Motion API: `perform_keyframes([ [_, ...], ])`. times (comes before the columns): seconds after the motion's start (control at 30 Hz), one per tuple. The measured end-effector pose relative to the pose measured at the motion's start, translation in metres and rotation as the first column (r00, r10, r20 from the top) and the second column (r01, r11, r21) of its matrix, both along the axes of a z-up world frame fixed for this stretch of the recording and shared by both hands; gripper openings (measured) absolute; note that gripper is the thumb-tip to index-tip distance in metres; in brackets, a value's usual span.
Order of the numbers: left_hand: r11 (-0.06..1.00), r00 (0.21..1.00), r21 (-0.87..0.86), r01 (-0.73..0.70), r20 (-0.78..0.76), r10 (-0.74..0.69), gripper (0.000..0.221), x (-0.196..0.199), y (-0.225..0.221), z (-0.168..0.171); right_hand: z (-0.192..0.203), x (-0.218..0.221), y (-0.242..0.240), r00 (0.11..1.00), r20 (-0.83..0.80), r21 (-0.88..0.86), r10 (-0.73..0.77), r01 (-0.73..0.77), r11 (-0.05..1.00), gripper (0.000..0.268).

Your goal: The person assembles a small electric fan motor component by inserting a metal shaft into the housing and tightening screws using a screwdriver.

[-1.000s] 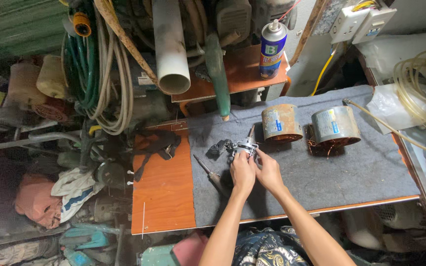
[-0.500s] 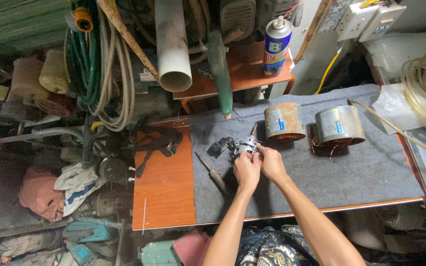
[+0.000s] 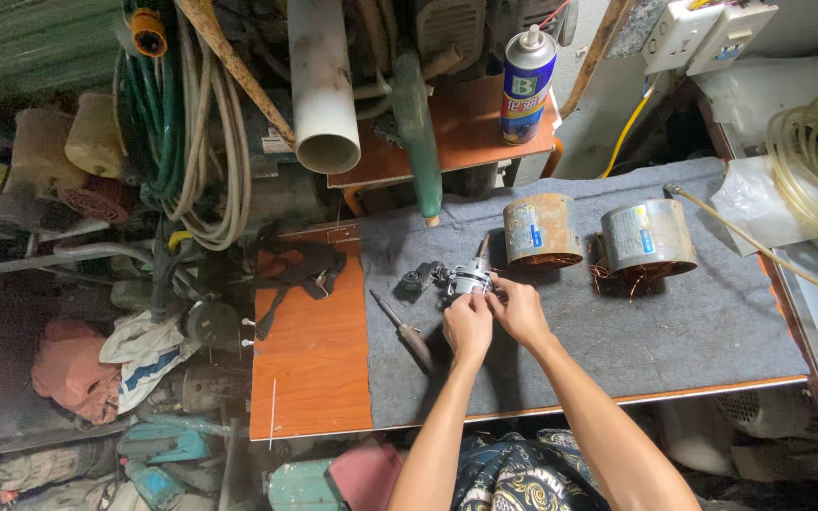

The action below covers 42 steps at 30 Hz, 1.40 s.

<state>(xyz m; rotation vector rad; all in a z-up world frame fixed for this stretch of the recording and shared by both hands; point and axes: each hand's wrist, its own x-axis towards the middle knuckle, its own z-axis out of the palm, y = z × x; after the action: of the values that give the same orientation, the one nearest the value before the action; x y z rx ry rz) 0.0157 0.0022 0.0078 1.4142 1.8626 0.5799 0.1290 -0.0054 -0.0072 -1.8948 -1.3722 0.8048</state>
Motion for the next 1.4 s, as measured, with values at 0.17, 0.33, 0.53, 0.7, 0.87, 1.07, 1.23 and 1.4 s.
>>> perform_keyframes([
  [0.17,0.983,0.97,0.133,-0.124,0.227,0.091,0.03,0.005,-0.007,-0.002,0.002,-0.001,0.002,1.0,-0.008,-0.015,-0.009,0.009,1.0,0.045],
  [0.33,0.983,0.977,0.122,-0.134,0.18,0.111,0.028,0.01,-0.006,-0.011,-0.001,0.002,0.004,0.999,0.028,-0.012,0.032,-0.031,0.999,0.042],
  [0.53,0.982,0.984,0.12,-0.143,0.124,0.128,0.024,0.002,-0.005,0.002,-0.006,0.002,0.005,0.999,0.037,0.002,0.033,-0.033,0.999,0.043],
  [0.7,0.977,0.995,0.215,-0.01,0.1,-0.012,0.022,-0.001,-0.007,0.02,-0.012,0.006,0.006,0.997,0.052,0.043,0.056,-0.058,0.997,0.042],
  [0.87,0.936,0.99,0.323,0.139,-0.071,-0.123,0.016,-0.001,-0.001,0.007,-0.014,0.007,0.009,0.997,0.052,0.012,0.062,-0.062,0.998,0.043],
  [1.07,0.977,0.991,0.178,0.115,-0.094,-0.1,0.022,0.004,-0.005,0.007,-0.011,0.009,0.007,0.998,0.008,0.033,0.059,-0.059,0.998,0.043],
  [1.23,0.96,0.996,0.279,0.024,0.076,-0.047,0.021,0.001,-0.012,0.016,-0.01,0.01,0.01,0.997,0.035,-0.001,0.071,-0.071,0.997,0.046],
  [1.4,0.932,0.986,0.359,-0.054,0.167,-0.008,0.019,0.007,-0.014,0.002,-0.007,0.014,0.009,0.989,-0.04,-0.008,0.141,-0.142,0.99,0.051],
])
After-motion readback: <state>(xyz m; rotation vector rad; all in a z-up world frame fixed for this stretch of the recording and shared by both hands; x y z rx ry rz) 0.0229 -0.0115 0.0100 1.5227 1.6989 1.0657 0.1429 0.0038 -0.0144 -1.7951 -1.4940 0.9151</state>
